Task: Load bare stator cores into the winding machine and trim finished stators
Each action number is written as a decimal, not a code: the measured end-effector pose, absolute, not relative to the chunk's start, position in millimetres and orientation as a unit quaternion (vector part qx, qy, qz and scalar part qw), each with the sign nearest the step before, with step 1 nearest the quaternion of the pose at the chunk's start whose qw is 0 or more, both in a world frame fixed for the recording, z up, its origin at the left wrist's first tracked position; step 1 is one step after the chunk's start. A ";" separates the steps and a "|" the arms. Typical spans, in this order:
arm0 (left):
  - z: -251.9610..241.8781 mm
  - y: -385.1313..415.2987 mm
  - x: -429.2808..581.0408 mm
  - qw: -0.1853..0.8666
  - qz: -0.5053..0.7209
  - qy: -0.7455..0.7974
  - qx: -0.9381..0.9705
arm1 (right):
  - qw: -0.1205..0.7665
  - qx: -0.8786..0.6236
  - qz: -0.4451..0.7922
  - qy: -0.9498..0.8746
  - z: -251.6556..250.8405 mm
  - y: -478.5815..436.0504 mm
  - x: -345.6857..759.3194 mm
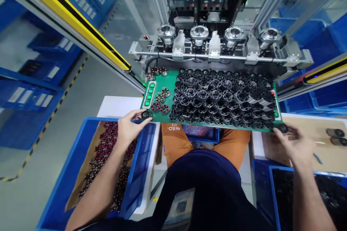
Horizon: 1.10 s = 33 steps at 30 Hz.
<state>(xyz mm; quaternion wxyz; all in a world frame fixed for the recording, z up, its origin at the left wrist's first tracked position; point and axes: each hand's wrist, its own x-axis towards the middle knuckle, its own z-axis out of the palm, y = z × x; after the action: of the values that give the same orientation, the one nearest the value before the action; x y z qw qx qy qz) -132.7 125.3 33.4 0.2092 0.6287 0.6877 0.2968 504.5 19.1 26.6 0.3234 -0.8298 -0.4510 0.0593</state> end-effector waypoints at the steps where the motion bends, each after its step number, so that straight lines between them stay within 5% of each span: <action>1: 34.4 126.3 -133.0 0.226 0.298 0.684 0.626 | 0.357 -0.825 0.076 -0.432 26.9 20.2 503.4; 5: 41.1 129.6 -132.8 0.285 0.342 0.669 0.596 | 0.480 -0.787 0.118 -0.369 36.9 21.1 499.0; 14: 42.4 130.3 -123.0 0.275 0.478 0.696 0.459 | 0.488 -0.752 0.061 -0.440 55.2 6.8 484.1; 20: 32.1 123.5 -109.5 0.143 0.326 0.761 0.542 | 0.383 -0.798 0.028 -0.464 25.0 15.0 491.7; 26: 20.4 122.9 -117.8 0.107 0.356 0.735 0.568 | 0.359 -0.815 0.022 -0.455 17.7 17.1 494.1; 33: 88.1 171.7 -112.8 0.089 0.401 0.695 0.590 | 0.358 -0.736 -0.108 -0.564 122.2 85.6 506.0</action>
<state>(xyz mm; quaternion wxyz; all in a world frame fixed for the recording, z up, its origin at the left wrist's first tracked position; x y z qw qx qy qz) -112.8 171.7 88.1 0.0893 0.5900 0.6949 0.4013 506.0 85.6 122.2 0.3583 -0.7360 -0.5642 -0.1077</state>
